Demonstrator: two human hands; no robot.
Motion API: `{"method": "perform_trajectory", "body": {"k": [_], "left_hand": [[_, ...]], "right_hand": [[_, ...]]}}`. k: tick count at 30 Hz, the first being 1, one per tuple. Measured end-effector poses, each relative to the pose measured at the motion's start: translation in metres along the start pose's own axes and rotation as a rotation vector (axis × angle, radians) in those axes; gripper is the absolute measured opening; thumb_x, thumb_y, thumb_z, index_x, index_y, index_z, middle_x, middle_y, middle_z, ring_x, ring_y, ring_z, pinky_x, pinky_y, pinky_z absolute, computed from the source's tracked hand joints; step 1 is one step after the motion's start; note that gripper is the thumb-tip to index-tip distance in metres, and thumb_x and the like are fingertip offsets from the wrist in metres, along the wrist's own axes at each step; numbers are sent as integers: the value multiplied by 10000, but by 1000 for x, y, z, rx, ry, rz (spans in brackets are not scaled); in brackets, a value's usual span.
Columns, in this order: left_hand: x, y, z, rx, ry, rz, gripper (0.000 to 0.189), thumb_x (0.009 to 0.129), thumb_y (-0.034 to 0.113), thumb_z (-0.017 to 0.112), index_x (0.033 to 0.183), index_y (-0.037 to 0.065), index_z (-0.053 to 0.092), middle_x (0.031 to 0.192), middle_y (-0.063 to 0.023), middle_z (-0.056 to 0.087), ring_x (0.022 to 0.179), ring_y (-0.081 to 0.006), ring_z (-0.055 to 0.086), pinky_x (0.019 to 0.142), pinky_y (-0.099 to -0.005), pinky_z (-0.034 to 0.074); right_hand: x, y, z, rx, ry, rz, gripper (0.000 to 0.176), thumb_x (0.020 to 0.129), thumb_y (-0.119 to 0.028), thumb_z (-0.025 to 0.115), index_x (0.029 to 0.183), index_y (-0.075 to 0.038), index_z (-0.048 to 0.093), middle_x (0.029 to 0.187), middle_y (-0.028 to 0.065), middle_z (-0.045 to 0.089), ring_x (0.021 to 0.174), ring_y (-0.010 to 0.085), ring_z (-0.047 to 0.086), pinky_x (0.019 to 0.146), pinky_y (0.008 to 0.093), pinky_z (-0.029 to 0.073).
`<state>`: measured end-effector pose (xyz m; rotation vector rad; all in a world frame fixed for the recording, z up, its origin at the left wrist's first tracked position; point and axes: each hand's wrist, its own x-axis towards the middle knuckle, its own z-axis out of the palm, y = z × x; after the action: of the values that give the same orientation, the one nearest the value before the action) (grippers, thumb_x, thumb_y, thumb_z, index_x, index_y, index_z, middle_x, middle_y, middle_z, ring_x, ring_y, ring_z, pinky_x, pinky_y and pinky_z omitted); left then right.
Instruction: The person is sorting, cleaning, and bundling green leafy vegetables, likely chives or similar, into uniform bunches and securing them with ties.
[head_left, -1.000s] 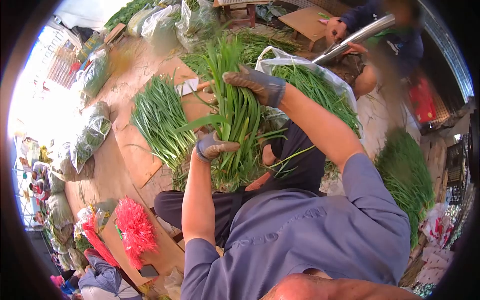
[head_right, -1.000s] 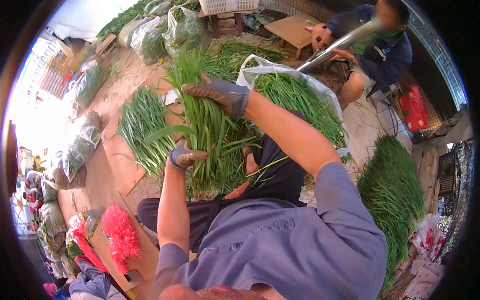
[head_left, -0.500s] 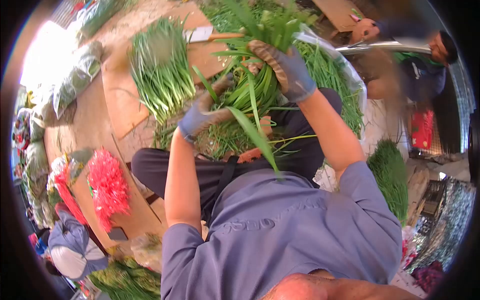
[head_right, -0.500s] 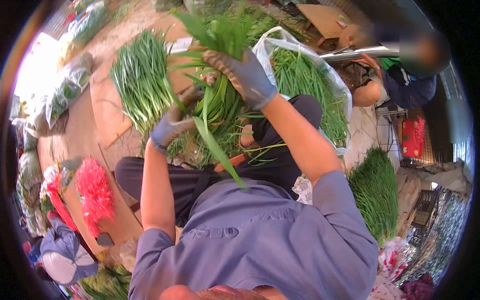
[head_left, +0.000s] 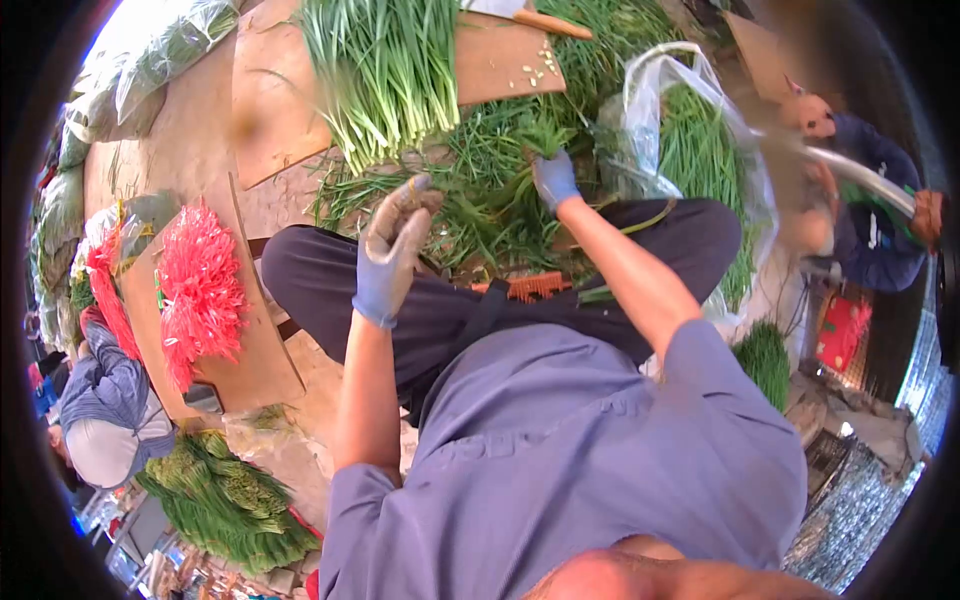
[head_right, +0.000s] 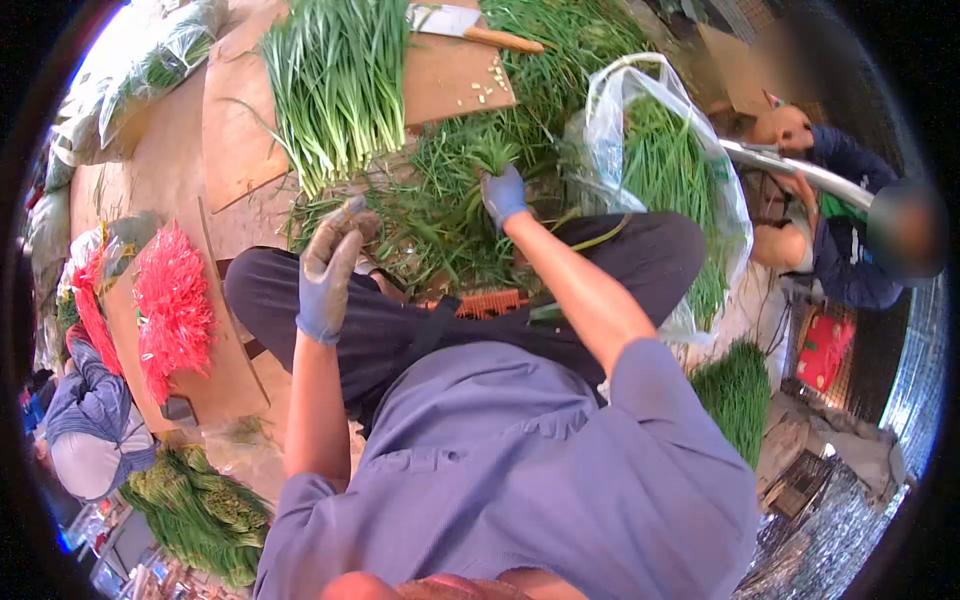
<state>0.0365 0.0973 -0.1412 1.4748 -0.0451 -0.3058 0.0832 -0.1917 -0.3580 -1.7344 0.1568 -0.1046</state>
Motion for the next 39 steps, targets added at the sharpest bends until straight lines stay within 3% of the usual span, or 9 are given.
{"method": "perform_trajectory", "body": {"k": [3, 6, 8, 10, 14, 20, 26, 31, 39], "left_hand": [[-9, 5, 3, 1, 3, -65, 381, 1000, 82, 535, 1373, 9, 533, 1168, -80, 666, 1050, -137, 611, 925, -278, 479], [-7, 3, 6, 58, -45, -41, 374, 1000, 73, 519, 1366, -2, 537, 1172, -98, 660, 1074, -163, 626, 956, -309, 491], [-13, -4, 2, -53, -48, -94, 386, 999, 72, 521, 1378, -1, 525, 1180, -95, 657, 1074, -158, 624, 958, -307, 486], [-24, -6, 6, 0, -73, -134, 394, 992, 84, 549, 1380, 13, 528, 1164, -68, 661, 1035, -116, 607, 927, -284, 497], [-20, 7, 14, 15, -82, -86, 373, 994, 84, 558, 1362, 20, 550, 1132, -45, 666, 1010, -87, 598, 904, -262, 498], [-1, -3, 17, 293, -119, -51, 342, 960, 90, 635, 1288, -3, 604, 1130, -40, 673, 1003, -93, 615, 882, -244, 502], [47, 55, 71, 920, -229, 642, 413, 892, 213, 732, 1211, -18, 608, 1208, -98, 648, 1021, -216, 637, 907, -349, 509], [77, 121, 91, 391, -645, 170, 430, 855, 275, 769, 1163, 23, 606, 1185, -89, 648, 1030, -205, 637, 893, -333, 520], [109, 189, 90, -46, -465, 322, 406, 923, 230, 611, 1251, -2, 556, 1274, -157, 600, 1073, -224, 625, 898, -352, 539]], "right_hand": [[-8, -69, 12, -223, 219, -255, 333, 962, 28, 489, 1269, -31, 602, 1203, 91, 674, 1041, 201, 623, 904, 366, 511], [1, -17, 11, -415, 162, 178, 306, 952, -30, 526, 1246, -32, 613, 1169, 148, 683, 1035, 276, 651, 865, 383, 519], [1, -14, 15, 163, 94, 119, 351, 922, -167, 615, 1249, -42, 602, 1136, 241, 665, 1045, 409, 632, 854, 409, 517], [-9, -7, 5, -411, 21, 230, 388, 918, -203, 629, 1272, -50, 587, 1135, 267, 651, 1060, 437, 615, 871, 413, 511], [-4, -68, 10, -105, 180, -212, 346, 941, -167, 630, 1257, -32, 587, 1168, 204, 665, 1007, 303, 657, 867, 405, 506], [23, -88, -38, -296, -65, -44, 358, 960, -253, 658, 1250, -46, 623, 1202, 93, 677, 1028, 184, 647, 926, 335, 503], [5, -253, -65, 161, -209, -147, 332, 951, -267, 650, 1205, -53, 634, 928, 55, 687, 796, 137, 574, 758, 318, 492], [-22, -389, -52, 36, -161, -488, 345, 942, -274, 653, 1209, -57, 629, 986, 90, 714, 836, 134, 620, 775, 322, 509], [-21, -418, -65, -431, 166, -823, 1015, 719, -534, 787, 1477, -47, 321, 1311, 251, 568, 1180, 355, 596, 981, 429, 478]]}}
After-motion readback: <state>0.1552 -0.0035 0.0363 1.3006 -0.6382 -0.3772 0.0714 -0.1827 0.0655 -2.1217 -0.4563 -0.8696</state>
